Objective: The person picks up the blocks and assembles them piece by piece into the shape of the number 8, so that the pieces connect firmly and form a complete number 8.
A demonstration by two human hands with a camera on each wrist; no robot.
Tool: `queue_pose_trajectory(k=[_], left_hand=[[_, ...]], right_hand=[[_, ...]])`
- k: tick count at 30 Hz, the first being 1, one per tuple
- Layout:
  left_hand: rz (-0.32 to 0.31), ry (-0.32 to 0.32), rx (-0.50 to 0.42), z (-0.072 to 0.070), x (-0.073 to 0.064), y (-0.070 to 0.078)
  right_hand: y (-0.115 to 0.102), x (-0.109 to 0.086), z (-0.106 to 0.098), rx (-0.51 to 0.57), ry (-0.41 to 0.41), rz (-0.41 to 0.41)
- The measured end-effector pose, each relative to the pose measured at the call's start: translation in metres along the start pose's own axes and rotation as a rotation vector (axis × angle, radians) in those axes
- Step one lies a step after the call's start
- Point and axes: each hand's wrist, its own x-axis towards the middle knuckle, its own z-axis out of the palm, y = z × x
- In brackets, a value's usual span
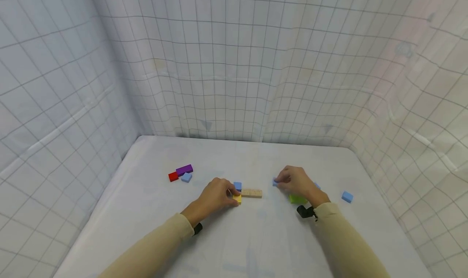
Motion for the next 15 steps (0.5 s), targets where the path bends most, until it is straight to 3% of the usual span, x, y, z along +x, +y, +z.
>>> queue_pose_trajectory(k=[9,15], left_hand=[[0.004,0.001,0.007,-0.001,-0.001,0.001],[0.009,0.016,0.000,-0.002,-0.002,0.003]], right_hand=[[-0.011,-0.001,0.005,0.010,-0.023,0.004],[-0.013,-0.001,0.010,0.015,-0.018,-0.042]])
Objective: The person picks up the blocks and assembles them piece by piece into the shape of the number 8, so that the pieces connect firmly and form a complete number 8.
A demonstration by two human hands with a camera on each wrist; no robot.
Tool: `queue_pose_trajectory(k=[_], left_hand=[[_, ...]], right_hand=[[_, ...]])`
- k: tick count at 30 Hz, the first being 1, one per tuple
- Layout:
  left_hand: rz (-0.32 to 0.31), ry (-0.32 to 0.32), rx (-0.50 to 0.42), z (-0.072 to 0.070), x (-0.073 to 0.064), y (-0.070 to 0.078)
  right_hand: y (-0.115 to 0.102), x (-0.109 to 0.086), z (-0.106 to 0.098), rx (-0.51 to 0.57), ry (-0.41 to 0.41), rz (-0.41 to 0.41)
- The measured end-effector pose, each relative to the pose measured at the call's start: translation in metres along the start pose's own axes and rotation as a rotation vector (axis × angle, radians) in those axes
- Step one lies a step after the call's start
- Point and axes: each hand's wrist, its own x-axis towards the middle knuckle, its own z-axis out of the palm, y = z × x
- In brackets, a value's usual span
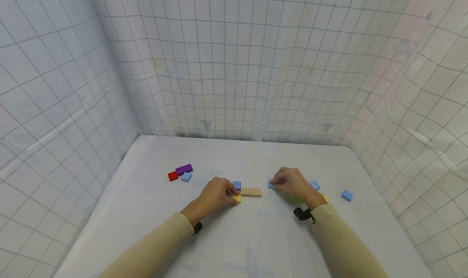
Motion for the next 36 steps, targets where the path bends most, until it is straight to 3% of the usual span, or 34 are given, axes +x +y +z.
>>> queue_pose_trajectory(k=[16,23,25,31,36], left_hand=[[0.004,0.000,-0.010,-0.002,0.001,0.001],[0.035,0.002,-0.017,-0.004,0.001,0.001],[0.063,0.009,-0.015,-0.001,0.003,-0.005],[0.061,-0.006,-0.012,0.004,0.009,-0.015],[0.093,0.009,0.020,0.025,0.022,-0.045]], right_hand=[[-0.006,0.001,0.006,-0.011,-0.005,-0.021],[-0.007,0.001,0.007,-0.021,-0.007,-0.028],[-0.007,0.002,0.007,-0.023,-0.004,-0.033],[-0.008,0.002,0.011,-0.016,-0.004,-0.045],[-0.009,0.003,0.013,-0.008,-0.010,-0.057]])
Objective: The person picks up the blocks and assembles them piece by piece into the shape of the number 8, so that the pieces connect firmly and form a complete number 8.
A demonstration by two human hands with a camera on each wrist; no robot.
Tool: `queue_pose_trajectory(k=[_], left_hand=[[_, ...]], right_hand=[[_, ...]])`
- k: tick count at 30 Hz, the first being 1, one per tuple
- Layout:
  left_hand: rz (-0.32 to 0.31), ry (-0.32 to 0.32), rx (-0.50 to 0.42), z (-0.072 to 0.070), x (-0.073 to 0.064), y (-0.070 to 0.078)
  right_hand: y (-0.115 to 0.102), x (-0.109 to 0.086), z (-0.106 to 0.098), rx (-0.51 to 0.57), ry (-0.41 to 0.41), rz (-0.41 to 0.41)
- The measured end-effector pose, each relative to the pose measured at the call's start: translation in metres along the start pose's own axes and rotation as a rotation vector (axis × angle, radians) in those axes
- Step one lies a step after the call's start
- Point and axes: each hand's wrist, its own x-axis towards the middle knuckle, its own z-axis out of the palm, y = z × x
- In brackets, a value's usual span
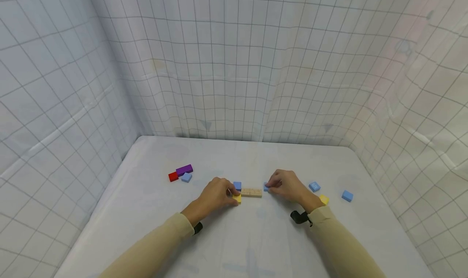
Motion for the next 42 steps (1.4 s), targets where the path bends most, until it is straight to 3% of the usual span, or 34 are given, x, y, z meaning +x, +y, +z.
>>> queue_pose_trajectory(k=[1,5,6,8,12,13,16,20,22,27,31,42], left_hand=[[0.010,0.005,0.002,0.003,0.001,-0.004],[-0.017,-0.012,-0.009,-0.011,-0.006,0.016],[0.006,-0.002,-0.012,-0.010,-0.007,0.012],[-0.020,-0.011,-0.028,-0.020,-0.012,0.027],[-0.039,-0.008,-0.017,-0.025,-0.016,0.037],[-0.068,-0.019,-0.017,-0.029,-0.016,0.047],[-0.057,-0.021,-0.015,-0.026,-0.013,0.040],[-0.026,-0.020,-0.032,-0.010,-0.004,0.014],[-0.022,-0.019,-0.031,-0.008,-0.004,0.011],[-0.036,-0.016,-0.033,-0.025,-0.013,0.036],[-0.080,-0.017,-0.017,-0.027,-0.015,0.045],[-0.095,-0.022,-0.022,-0.027,-0.015,0.045]], right_hand=[[0.000,0.000,0.000,-0.001,-0.001,0.002],[0.001,-0.001,0.001,-0.001,-0.005,0.011],[0.001,-0.001,0.002,-0.003,-0.004,0.011],[0.002,-0.001,0.002,-0.003,-0.003,0.011],[0.001,-0.001,0.001,-0.002,-0.001,0.018],[0.001,-0.001,0.001,-0.002,-0.001,0.018],[0.000,-0.001,0.000,-0.002,-0.002,0.021],[-0.001,-0.001,0.000,-0.003,-0.006,0.028],[-0.001,-0.001,0.000,-0.006,-0.006,0.028],[-0.002,-0.001,0.000,-0.007,-0.001,0.012],[-0.002,-0.001,0.001,0.001,-0.001,0.008],[0.000,-0.001,0.002,0.044,-0.012,0.004]])
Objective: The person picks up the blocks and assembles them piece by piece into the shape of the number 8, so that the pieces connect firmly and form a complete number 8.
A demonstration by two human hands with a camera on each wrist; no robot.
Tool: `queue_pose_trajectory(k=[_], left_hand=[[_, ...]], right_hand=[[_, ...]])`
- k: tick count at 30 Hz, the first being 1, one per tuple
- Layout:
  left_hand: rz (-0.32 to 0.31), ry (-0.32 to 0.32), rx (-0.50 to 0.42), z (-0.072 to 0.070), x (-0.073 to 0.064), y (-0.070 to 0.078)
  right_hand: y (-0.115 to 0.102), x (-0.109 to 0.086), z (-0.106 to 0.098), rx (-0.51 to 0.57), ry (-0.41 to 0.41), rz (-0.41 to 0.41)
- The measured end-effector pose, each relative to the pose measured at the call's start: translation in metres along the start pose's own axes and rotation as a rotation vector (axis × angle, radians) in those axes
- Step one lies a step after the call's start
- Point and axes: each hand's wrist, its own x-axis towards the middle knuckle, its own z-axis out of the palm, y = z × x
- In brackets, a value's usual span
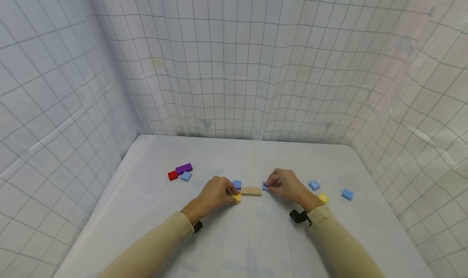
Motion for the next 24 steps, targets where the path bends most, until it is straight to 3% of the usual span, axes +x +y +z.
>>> queue_pose_trajectory(k=[24], left_hand=[[-0.021,-0.005,0.011,-0.0009,-0.0005,0.0025]], right_hand=[[-0.0027,0.0006,0.0025,-0.003,0.003,-0.007]])
